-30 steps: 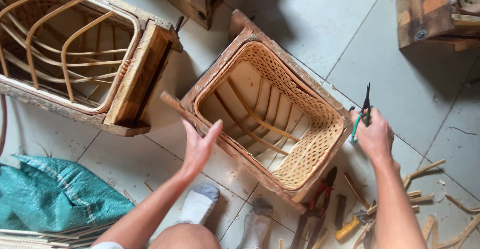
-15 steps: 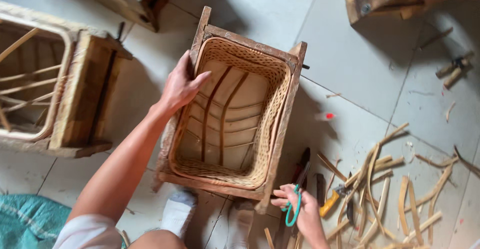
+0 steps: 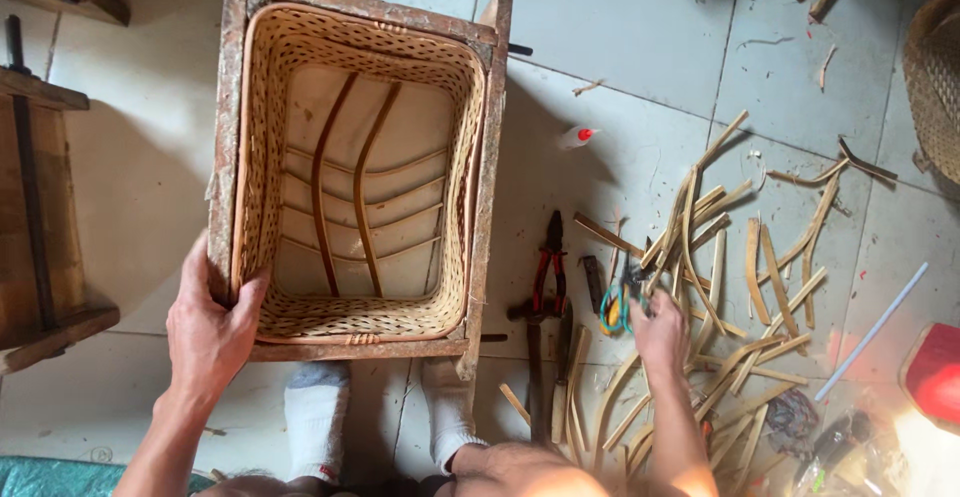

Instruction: The person sits on the floor weaving rattan strips into a wicker basket frame held in a wooden jig. They trim excess strips with scissors, tuck and press strips along the rim, tap pieces tight with a hammer, and cut ends flush with pliers and a knife.

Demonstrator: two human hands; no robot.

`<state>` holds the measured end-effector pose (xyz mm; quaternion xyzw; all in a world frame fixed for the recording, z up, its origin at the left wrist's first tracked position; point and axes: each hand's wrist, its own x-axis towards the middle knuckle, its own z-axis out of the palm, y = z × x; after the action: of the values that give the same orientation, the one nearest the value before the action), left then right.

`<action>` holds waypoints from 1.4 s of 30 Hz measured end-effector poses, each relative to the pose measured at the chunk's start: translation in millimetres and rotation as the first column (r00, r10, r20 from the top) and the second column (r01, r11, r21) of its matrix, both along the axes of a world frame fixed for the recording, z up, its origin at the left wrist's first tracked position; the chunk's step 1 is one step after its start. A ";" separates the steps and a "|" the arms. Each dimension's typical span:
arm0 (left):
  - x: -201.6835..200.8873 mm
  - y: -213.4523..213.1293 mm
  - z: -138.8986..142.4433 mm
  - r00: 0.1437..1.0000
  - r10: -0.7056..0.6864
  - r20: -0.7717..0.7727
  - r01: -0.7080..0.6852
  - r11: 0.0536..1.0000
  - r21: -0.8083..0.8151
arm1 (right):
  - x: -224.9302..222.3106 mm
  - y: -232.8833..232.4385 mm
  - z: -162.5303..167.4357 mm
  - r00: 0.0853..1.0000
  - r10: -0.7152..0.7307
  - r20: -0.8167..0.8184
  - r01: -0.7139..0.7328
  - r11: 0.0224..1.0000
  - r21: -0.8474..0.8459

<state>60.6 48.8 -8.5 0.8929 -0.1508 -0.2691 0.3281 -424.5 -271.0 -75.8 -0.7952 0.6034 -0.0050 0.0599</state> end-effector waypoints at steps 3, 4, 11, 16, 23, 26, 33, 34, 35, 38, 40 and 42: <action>-9.2 -1.0 3.0 0.643 -0.200 0.739 0.387 0.918 -0.089 | 20.2 14.3 2.4 0.984 -0.162 0.069 0.138 0.953 0.270; -15.0 -2.0 4.7 0.633 -0.297 0.715 0.511 0.854 -0.097 | 26.5 24.0 4.8 0.957 -0.287 0.038 0.240 0.859 0.453; -58.9 -21.3 -3.3 0.422 -0.727 0.542 0.882 0.467 -0.060 | 40.2 101.2 -4.3 0.983 -0.010 -0.182 0.104 0.853 0.512; -59.2 -19.7 -19.2 0.332 -0.850 0.410 0.921 0.385 0.053 | 21.0 121.2 -25.8 0.986 -0.159 -0.047 0.163 0.875 0.456; -55.9 -21.2 -17.0 0.399 -0.818 0.414 0.908 0.415 -0.055 | 19.9 100.8 4.1 0.888 -0.251 0.385 0.106 0.927 0.360; -49.3 -25.8 -5.8 0.432 -0.820 0.375 0.899 0.425 -0.108 | 69.2 54.3 55.5 0.862 -0.135 0.489 -0.025 0.951 0.307; 15.8 -123.8 -12.1 0.369 -0.671 0.644 0.869 0.494 0.016 | 282.1 -76.5 152.6 0.934 0.344 0.093 -0.354 0.868 0.348; 36.3 -149.7 -18.2 0.377 -0.614 0.694 0.835 0.549 0.033 | 309.1 -90.5 159.1 0.884 0.467 -0.016 -0.438 0.842 0.315; 55.1 -178.3 -24.0 0.382 -0.581 0.719 0.800 0.598 0.058 | 331.5 -100.8 164.2 0.837 0.546 -0.044 -0.513 0.809 0.288; 105.2 -255.1 -34.9 0.310 -0.476 0.823 0.665 0.727 0.170 | 380.0 -118.9 171.6 0.751 0.642 -0.156 -0.594 0.759 0.267; 123.8 -286.2 -36.2 0.274 -0.527 0.804 0.667 0.707 0.235 | 399.8 -124.4 174.0 0.705 0.669 -0.235 -0.614 0.741 0.272; 130.7 -305.0 -35.0 0.294 -0.655 0.696 0.694 0.647 0.316 | 412.3 -125.9 175.2 0.639 0.706 -0.306 -0.644 0.708 0.289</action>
<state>191.4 -256.2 -43.4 0.7602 -0.6402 0.0249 0.1082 -12.2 -396.9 99.5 -0.9395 0.2592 0.2241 -0.0046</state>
